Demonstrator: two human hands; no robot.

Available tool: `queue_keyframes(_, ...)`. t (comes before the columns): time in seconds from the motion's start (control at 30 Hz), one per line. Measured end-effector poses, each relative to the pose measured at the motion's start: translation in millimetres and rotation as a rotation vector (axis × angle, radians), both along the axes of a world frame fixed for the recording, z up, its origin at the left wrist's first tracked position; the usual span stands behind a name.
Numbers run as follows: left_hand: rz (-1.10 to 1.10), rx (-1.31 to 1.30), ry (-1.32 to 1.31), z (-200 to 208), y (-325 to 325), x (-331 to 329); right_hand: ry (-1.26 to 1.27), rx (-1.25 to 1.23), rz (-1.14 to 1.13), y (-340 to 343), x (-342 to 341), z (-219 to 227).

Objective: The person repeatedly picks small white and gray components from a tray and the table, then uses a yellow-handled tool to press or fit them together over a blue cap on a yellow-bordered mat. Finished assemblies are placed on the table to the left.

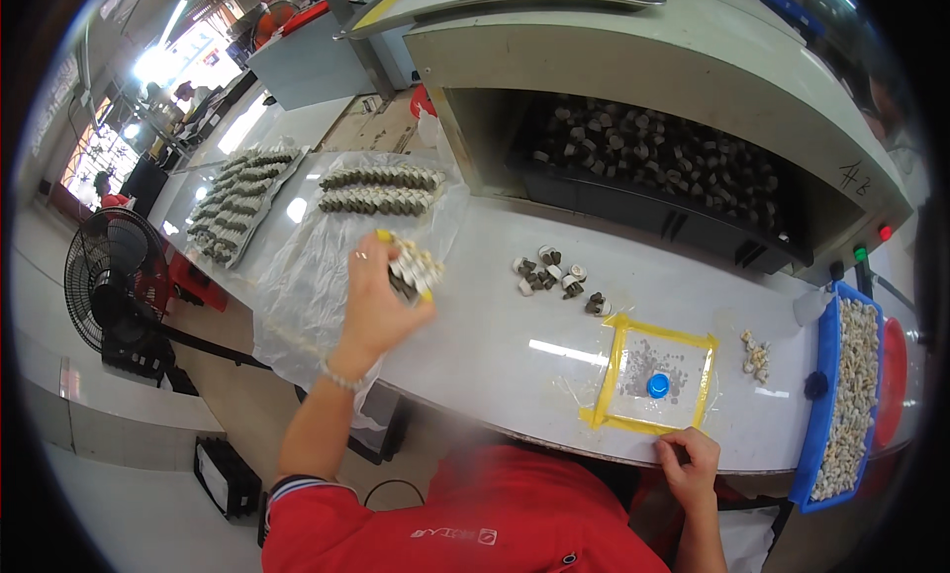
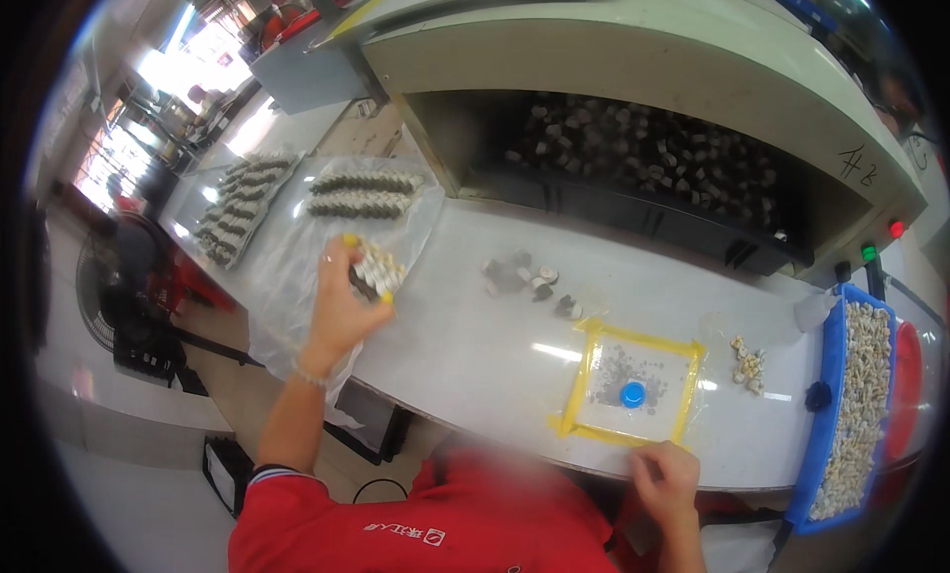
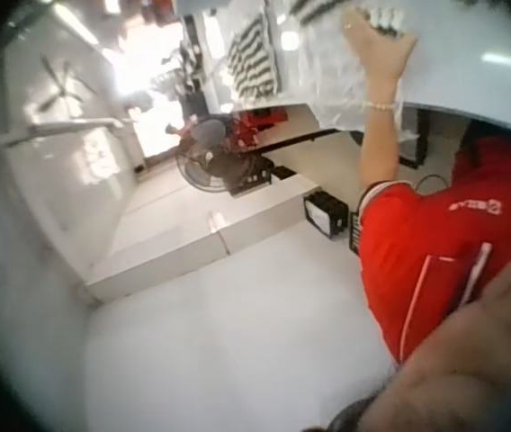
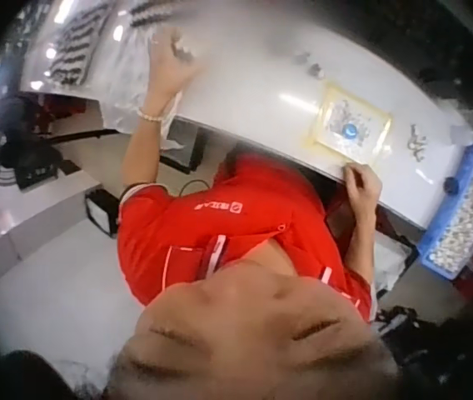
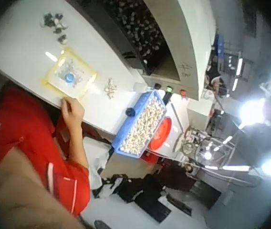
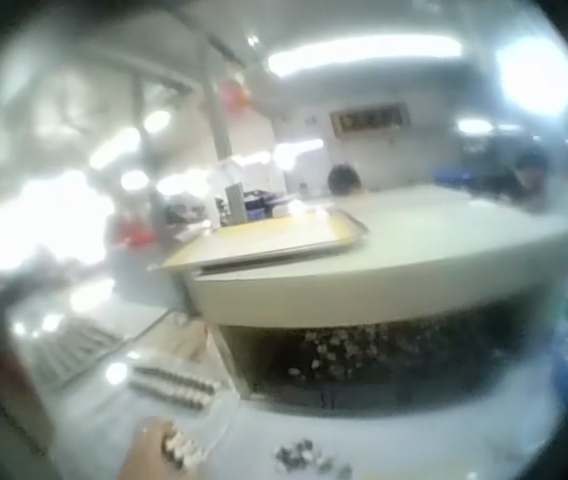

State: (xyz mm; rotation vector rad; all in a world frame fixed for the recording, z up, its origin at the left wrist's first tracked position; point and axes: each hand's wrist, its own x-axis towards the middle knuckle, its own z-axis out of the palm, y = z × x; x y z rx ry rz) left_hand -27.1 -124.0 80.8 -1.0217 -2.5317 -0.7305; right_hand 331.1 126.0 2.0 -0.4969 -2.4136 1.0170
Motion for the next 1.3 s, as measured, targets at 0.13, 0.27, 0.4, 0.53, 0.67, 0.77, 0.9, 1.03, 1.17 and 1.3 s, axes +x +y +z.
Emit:
queue_keyframes(0.13,0.228,-0.082,-0.119,-7,4,-65,0.04,-0.006,-0.004,0,0,-1)
queue_keyframes(0.27,0.358,-0.127,-0.109,-25,11,-87,0.058,0.015,-0.003,0,0,-2)
queue_keyframes(0.4,0.422,-0.163,-0.112,-35,15,-87,0.064,0.001,0.002,1,0,-2)
queue_keyframes(0.53,0.418,-0.137,-0.122,-37,19,-83,0.058,-0.009,0.001,1,1,-1)
queue_keyframes(0.67,0.401,-0.165,-0.094,-47,14,-85,-0.026,-0.045,-0.006,1,3,3)
queue_keyframes(0.77,0.404,-0.164,-0.121,-42,15,-80,-0.041,-0.056,-0.012,1,2,4)
queue_keyframes(0.9,0.39,-0.144,-0.13,-43,13,-81,-0.038,-0.053,-0.016,1,1,3)
queue_keyframes(1.03,0.403,-0.114,-0.11,-44,9,-77,-0.042,-0.053,-0.015,1,1,4)
queue_keyframes(1.17,0.27,-0.038,0.092,-36,3,-52,0.042,-0.02,-0.003,0,-2,0)
queue_keyframes(1.3,-0.102,-0.053,-0.103,-15,19,21,0.024,-0.016,-0.012,-1,-4,3)
